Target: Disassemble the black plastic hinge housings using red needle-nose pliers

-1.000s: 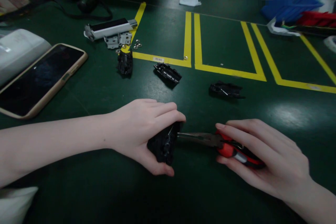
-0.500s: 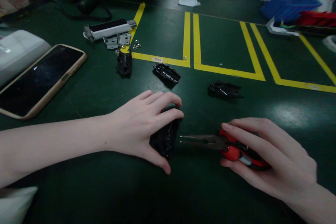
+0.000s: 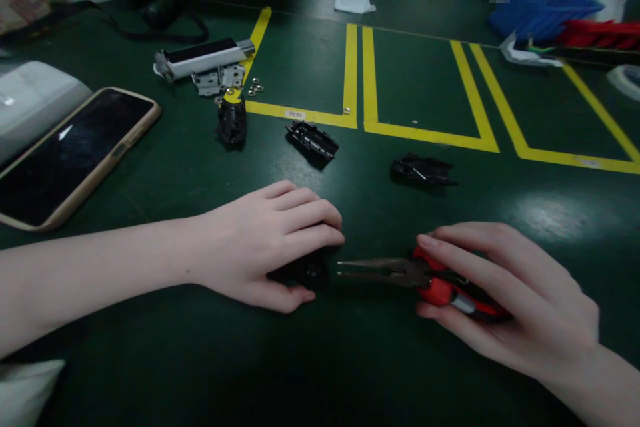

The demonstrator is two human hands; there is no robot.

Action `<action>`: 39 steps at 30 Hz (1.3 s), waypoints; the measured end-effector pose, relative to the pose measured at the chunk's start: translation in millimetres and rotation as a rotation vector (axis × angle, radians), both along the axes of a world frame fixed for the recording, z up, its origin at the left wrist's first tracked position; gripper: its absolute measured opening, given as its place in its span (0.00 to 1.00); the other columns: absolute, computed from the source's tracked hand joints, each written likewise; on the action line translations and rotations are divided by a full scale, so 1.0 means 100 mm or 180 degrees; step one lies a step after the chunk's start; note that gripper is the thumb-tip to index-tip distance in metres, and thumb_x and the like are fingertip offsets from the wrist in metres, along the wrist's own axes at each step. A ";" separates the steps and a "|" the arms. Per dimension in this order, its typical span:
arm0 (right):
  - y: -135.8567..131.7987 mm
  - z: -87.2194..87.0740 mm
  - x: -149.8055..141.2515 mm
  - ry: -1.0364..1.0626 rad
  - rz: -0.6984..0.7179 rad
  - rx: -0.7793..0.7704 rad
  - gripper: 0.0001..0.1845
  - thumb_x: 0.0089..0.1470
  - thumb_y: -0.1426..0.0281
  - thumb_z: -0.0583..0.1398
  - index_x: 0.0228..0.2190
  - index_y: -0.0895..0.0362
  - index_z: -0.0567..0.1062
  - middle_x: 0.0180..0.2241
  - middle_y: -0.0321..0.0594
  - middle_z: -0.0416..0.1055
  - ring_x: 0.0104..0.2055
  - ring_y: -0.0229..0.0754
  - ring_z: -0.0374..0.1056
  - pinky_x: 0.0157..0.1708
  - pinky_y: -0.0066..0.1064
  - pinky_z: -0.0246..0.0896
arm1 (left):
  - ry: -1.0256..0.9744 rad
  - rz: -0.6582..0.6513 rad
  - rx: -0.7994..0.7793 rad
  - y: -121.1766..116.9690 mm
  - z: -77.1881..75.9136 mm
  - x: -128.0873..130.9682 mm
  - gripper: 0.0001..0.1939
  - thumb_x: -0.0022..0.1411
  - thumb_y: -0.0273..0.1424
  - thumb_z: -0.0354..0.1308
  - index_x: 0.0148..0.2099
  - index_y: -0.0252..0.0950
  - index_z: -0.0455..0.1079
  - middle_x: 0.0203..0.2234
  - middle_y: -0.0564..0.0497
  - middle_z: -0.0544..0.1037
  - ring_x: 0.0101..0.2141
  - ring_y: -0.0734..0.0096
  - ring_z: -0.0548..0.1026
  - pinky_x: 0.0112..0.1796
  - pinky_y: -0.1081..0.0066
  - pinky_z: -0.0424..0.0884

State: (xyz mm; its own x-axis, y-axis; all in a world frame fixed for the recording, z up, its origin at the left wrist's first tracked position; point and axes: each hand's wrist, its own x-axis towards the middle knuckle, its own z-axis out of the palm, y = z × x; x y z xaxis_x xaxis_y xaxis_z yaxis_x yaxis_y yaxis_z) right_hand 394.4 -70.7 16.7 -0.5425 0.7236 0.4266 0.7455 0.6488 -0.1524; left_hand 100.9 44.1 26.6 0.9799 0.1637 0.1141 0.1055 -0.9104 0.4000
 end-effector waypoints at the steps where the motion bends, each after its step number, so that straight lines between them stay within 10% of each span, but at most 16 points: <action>1: 0.01 0.00 0.00 -0.0013 0.0027 -0.0011 0.27 0.59 0.61 0.61 0.56 0.59 0.68 0.45 0.49 0.71 0.44 0.47 0.69 0.37 0.39 0.68 | -0.0008 0.0086 0.0048 0.00 0.00 0.00 0.24 0.63 0.41 0.61 0.56 0.33 0.66 0.52 0.46 0.72 0.50 0.62 0.69 0.49 0.65 0.63; 15: 0.02 0.05 -0.03 -0.0042 0.0036 -0.0050 0.24 0.60 0.62 0.61 0.53 0.61 0.69 0.44 0.49 0.71 0.43 0.46 0.70 0.35 0.38 0.69 | -0.0291 0.0217 -0.0396 0.05 -0.01 -0.01 0.26 0.62 0.54 0.56 0.41 0.34 0.66 0.28 0.55 0.70 0.26 0.76 0.66 0.26 0.75 0.57; 20: -0.03 0.09 -0.08 0.0111 -0.0074 -0.0174 0.26 0.60 0.62 0.61 0.56 0.58 0.67 0.45 0.49 0.70 0.44 0.46 0.69 0.37 0.38 0.69 | -0.0507 0.0435 -0.0734 -0.04 -0.02 0.03 0.29 0.60 0.57 0.57 0.44 0.34 0.67 0.30 0.55 0.71 0.26 0.77 0.66 0.26 0.75 0.58; 27: -0.01 0.08 -0.08 0.0248 -0.0165 -0.0213 0.33 0.62 0.61 0.58 0.64 0.52 0.57 0.47 0.47 0.68 0.45 0.47 0.68 0.38 0.38 0.69 | -0.0360 0.0519 -0.1221 -0.10 0.01 0.08 0.15 0.60 0.35 0.61 0.46 0.34 0.64 0.35 0.54 0.70 0.29 0.78 0.67 0.27 0.78 0.62; 39: -0.05 0.03 -0.05 0.0325 -0.0129 0.0348 0.27 0.61 0.64 0.57 0.58 0.62 0.62 0.46 0.48 0.67 0.49 0.46 0.63 0.47 0.39 0.63 | -0.0065 0.0609 -0.1242 -0.08 -0.05 0.16 0.24 0.65 0.53 0.54 0.47 0.37 0.64 0.33 0.53 0.72 0.29 0.73 0.70 0.30 0.73 0.61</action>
